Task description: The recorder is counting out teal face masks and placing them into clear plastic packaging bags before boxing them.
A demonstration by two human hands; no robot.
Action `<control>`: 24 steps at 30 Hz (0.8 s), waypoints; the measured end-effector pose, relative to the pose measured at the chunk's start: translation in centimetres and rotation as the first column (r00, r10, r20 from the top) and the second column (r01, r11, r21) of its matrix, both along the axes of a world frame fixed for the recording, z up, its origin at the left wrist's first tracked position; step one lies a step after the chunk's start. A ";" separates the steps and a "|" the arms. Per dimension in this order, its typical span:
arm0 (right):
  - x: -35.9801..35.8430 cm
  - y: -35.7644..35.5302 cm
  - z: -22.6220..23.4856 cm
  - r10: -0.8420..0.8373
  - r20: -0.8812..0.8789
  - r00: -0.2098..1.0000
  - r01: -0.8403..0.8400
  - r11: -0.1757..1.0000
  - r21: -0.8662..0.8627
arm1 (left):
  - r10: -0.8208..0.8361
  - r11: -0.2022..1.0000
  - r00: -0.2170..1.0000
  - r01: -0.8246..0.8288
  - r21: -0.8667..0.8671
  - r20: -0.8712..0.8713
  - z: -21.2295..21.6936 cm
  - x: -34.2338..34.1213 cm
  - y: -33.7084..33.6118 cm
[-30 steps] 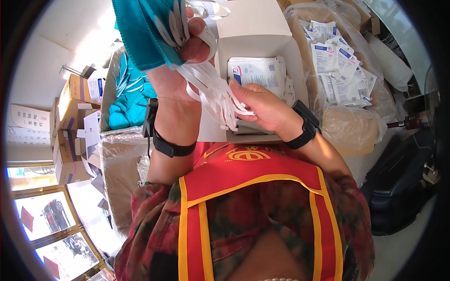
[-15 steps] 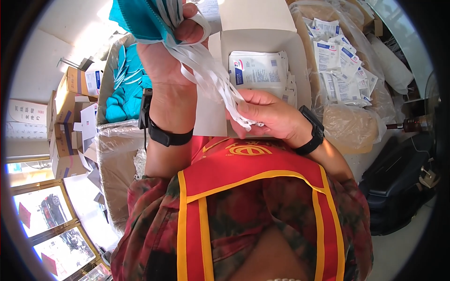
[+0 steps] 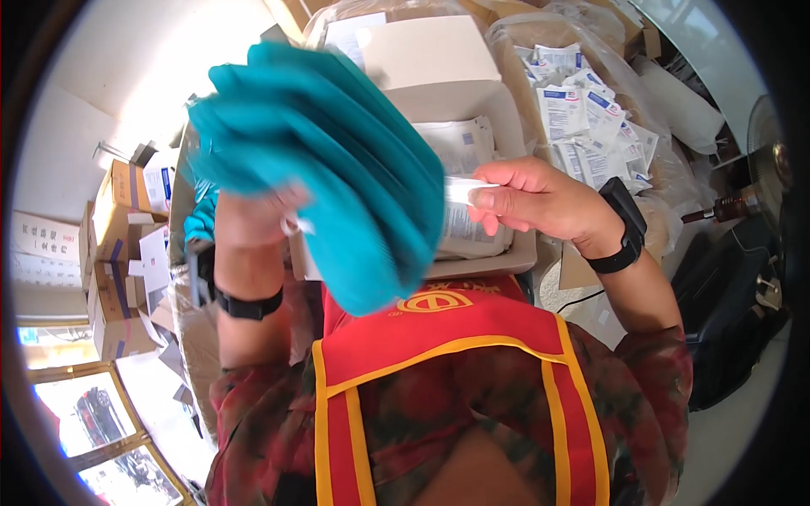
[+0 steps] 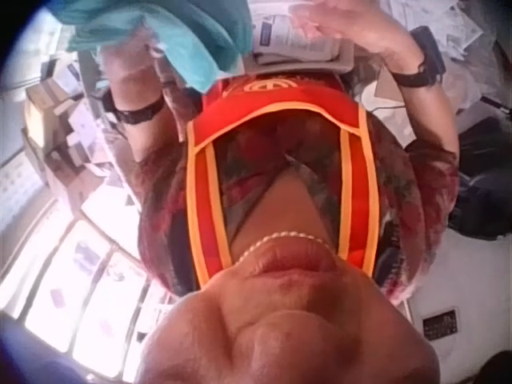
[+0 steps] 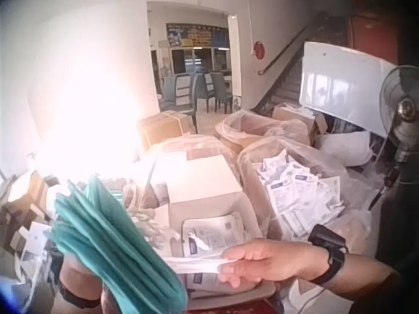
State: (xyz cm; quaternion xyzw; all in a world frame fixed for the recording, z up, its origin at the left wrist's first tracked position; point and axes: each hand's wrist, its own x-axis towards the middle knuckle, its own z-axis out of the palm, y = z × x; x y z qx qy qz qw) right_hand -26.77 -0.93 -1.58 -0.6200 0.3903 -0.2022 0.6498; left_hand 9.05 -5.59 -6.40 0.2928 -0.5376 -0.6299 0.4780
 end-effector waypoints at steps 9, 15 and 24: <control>0.2 0.9 2.7 0.262 -0.282 0.923 -0.366 0.825 -0.432 | 0.295 0.644 0.461 0.551 -0.531 0.837 7.0 -8.5 5.1; -2.8 4.0 3.1 0.268 -0.265 0.926 -0.344 0.888 -0.305 | 0.541 0.494 0.498 0.463 -0.736 0.677 5.0 -4.8 3.9; -5.7 7.2 5.8 0.238 -0.309 0.921 -0.282 0.954 -0.103 | 0.613 0.478 0.421 0.476 -0.738 0.669 3.8 -2.1 2.3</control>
